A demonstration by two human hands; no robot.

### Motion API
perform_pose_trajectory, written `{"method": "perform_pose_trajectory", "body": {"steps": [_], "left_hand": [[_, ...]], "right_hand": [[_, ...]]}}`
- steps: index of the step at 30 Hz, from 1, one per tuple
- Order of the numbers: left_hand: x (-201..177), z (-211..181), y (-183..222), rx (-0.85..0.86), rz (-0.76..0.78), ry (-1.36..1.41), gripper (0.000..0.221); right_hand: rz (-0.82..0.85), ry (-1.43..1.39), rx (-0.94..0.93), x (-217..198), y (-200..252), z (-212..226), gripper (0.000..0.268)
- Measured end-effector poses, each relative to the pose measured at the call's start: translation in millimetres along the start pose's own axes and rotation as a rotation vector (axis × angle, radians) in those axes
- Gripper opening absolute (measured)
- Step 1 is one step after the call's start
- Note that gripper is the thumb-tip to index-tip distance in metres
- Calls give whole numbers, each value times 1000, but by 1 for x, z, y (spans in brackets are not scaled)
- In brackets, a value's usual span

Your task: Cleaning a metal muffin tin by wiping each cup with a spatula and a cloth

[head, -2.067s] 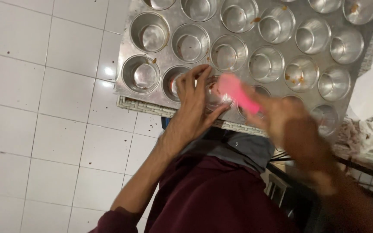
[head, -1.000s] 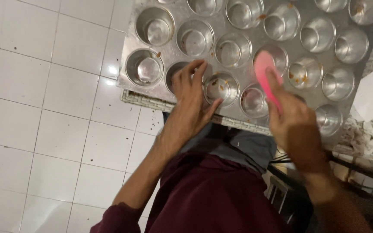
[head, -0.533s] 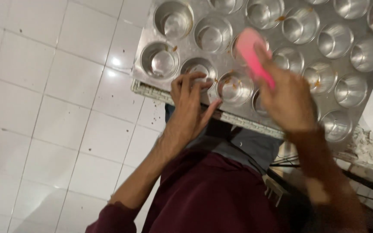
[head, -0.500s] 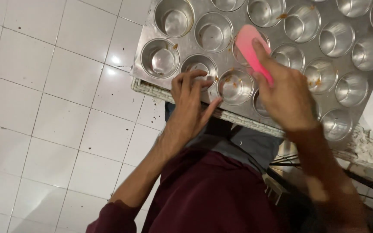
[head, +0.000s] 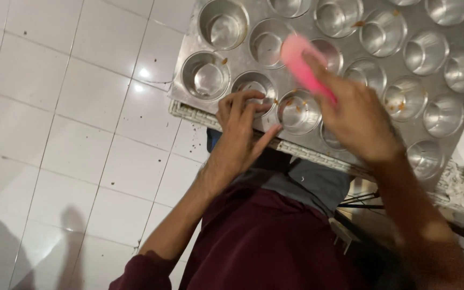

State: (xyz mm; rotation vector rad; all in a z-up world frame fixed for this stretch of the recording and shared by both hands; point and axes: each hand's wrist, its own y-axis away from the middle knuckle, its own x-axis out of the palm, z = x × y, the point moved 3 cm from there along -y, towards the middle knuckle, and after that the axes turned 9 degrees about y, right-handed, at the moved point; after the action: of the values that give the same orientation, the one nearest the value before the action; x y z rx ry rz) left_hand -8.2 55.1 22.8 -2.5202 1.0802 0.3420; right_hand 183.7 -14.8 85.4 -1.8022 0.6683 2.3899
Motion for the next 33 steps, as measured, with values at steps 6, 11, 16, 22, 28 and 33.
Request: {"method": "perform_pose_trajectory", "body": {"steps": [6, 11, 16, 22, 28, 33], "left_hand": [[3, 5, -1, -14, -18, 18, 39], [0, 2, -3, -12, -4, 1, 39], [2, 5, 1, -19, 23, 1, 42], [4, 5, -1, -6, 16, -9, 41], [-1, 2, 0, -55, 10, 26, 53], [-4, 8, 0, -55, 98, 33, 61]], "right_hand": [[-155, 166, 2, 3, 7, -17, 63], [-96, 10, -70, 12, 36, 6, 68], [-39, 21, 16, 29, 55, -4, 62], [-42, -52, -58, 31, 61, 15, 72], [-101, 99, 7, 28, 57, 0, 65], [-107, 71, -37, 25, 71, 1, 40]]}}
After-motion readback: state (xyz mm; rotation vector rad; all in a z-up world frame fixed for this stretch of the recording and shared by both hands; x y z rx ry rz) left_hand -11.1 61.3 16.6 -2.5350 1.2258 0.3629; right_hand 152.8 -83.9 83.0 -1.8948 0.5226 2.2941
